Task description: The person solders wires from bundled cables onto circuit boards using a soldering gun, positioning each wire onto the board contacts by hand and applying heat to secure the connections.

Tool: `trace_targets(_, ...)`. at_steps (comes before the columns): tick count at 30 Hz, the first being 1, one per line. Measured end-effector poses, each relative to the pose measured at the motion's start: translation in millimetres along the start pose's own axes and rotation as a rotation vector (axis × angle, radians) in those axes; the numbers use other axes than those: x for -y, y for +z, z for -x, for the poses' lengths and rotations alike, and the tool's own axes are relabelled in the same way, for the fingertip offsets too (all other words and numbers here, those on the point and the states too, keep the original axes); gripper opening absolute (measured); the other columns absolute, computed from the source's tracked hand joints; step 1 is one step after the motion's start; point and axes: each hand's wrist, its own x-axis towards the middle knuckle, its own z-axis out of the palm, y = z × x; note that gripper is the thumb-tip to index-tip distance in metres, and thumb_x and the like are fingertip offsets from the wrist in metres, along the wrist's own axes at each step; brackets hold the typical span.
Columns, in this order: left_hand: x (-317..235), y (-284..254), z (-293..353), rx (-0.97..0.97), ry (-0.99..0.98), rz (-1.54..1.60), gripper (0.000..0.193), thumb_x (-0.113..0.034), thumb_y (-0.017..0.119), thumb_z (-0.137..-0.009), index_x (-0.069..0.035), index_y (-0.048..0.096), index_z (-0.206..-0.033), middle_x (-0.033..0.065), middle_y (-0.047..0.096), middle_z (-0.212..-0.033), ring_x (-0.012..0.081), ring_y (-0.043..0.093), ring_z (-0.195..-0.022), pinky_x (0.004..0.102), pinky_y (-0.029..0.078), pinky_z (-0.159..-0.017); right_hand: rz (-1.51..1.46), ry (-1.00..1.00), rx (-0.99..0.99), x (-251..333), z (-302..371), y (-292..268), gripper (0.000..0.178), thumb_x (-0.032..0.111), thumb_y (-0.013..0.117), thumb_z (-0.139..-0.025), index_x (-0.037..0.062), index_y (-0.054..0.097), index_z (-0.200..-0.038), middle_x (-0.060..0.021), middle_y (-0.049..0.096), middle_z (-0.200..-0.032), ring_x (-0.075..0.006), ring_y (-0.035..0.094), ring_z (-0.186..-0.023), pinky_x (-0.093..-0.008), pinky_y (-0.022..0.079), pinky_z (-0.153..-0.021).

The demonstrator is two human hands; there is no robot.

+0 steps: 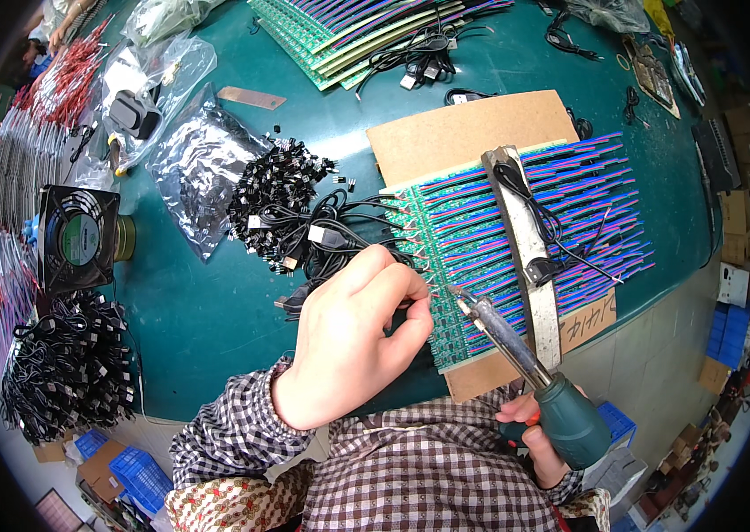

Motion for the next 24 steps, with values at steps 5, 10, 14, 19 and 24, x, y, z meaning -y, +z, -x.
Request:
trace_targets(5,-0.3,1.4,-1.2,0.003,-0.002,0.006,0.010,0.003,0.068,-0.071,-0.002,0.062,-0.077,0.0032,0.055,-0.074,0.0108,0.051,-0.058,0.0226,0.041,-0.049,0.011,-0.099,0.045,-11.4,2.1,-10.2,0.030,0.004,0.071,-0.077,-0.0055,0.052,-0.099,-0.0156,0.062,-0.085,-0.0268,0.066,-0.080,-0.0427,0.057,-0.077)
trace_targets(10,-2.2,1.9,0.1,-0.008,-0.035,0.007,0.009,0.002,0.068,-0.072,-0.003,0.063,-0.077,0.0028,0.054,-0.074,0.0101,0.050,-0.057,0.0225,0.041,-0.048,-0.032,-0.069,-0.003,-12.4,5.2,-9.2,0.029,0.003,0.070,-0.077,-0.0059,0.051,-0.098,-0.0140,0.060,-0.082,-0.0259,0.065,-0.078,-0.0442,0.057,-0.077)
trace_targets(14,-4.7,4.8,1.2,-0.026,-0.042,-0.012,0.010,0.002,0.069,-0.072,-0.004,0.063,-0.076,0.0024,0.054,-0.073,0.0096,0.048,-0.055,0.0228,0.040,-0.047,-0.028,-0.066,-0.002,-14.8,6.4,-10.8,0.030,0.003,0.070,-0.078,-0.0062,0.051,-0.098,-0.0138,0.060,-0.082,-0.0258,0.065,-0.078,-0.0446,0.057,-0.077)
trace_targets(19,-7.8,8.2,1.7,-0.076,-0.063,0.003,0.013,0.001,0.072,-0.072,-0.005,0.061,-0.074,0.0020,0.053,-0.071,0.0092,0.044,-0.053,0.0233,0.036,-0.045,-0.007,-0.073,0.036,-19.1,6.6,-15.8,0.031,0.003,0.070,-0.078,-0.0062,0.050,-0.100,-0.0141,0.061,-0.081,-0.0255,0.065,-0.078,-0.0445,0.057,-0.077)
trace_targets(24,-4.2,13.5,4.8,-0.106,-0.042,-0.005,0.013,0.001,0.072,-0.072,-0.005,0.061,-0.075,0.0014,0.052,-0.070,0.0085,0.043,-0.053,0.0229,0.035,-0.045,-0.070,-0.072,-0.006,-15.9,5.4,-9.9,0.034,0.002,0.072,-0.076,-0.0061,0.050,-0.101,-0.0137,0.062,-0.080,-0.0250,0.065,-0.077,-0.0443,0.057,-0.076)
